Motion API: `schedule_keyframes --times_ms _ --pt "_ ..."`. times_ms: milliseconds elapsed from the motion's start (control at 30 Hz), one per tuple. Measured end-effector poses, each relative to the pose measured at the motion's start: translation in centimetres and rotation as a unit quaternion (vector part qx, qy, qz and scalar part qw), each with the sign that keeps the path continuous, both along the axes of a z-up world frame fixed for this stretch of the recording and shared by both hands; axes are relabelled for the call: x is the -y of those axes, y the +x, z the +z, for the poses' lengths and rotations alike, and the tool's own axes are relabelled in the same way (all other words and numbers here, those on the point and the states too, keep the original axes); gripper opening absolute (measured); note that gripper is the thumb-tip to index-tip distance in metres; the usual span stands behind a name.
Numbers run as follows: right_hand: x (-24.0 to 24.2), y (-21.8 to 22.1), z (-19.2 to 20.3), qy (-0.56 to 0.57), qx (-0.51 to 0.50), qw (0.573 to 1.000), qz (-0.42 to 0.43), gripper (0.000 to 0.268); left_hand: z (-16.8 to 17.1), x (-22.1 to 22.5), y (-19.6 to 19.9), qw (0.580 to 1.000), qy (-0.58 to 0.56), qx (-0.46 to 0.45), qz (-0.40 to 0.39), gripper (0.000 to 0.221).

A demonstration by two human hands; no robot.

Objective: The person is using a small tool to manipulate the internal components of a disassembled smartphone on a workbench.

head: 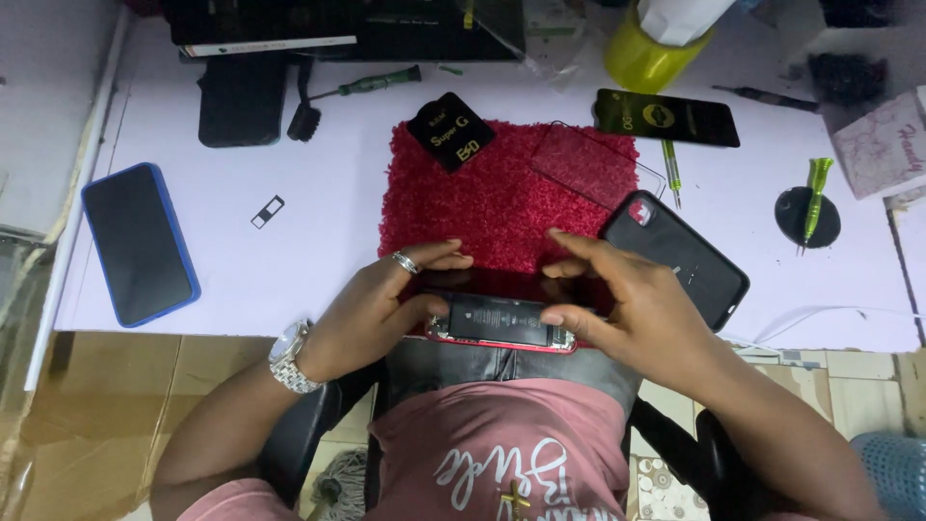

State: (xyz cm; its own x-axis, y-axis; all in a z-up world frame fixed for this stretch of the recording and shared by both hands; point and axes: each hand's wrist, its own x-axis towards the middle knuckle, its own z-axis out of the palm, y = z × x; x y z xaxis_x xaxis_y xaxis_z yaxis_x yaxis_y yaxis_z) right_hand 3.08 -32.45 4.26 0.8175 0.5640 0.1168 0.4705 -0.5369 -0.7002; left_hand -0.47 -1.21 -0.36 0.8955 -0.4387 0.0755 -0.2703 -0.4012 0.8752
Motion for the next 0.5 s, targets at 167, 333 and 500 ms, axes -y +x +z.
schedule_keyframes --times_ms 167,333,500 --pt "0.2 0.4 -0.8 0.008 -0.009 1.000 -0.025 0.058 0.9 0.4 0.0 0.999 -0.008 -0.014 0.033 0.056" --pt "0.1 0.5 -0.8 0.020 -0.001 0.999 -0.043 0.053 2.1 0.8 0.2 0.999 0.012 -0.014 0.047 0.050" --pt "0.2 0.8 -1.1 0.006 0.023 0.998 -0.055 0.049 2.4 1.1 0.5 0.998 0.035 0.000 0.057 0.044"
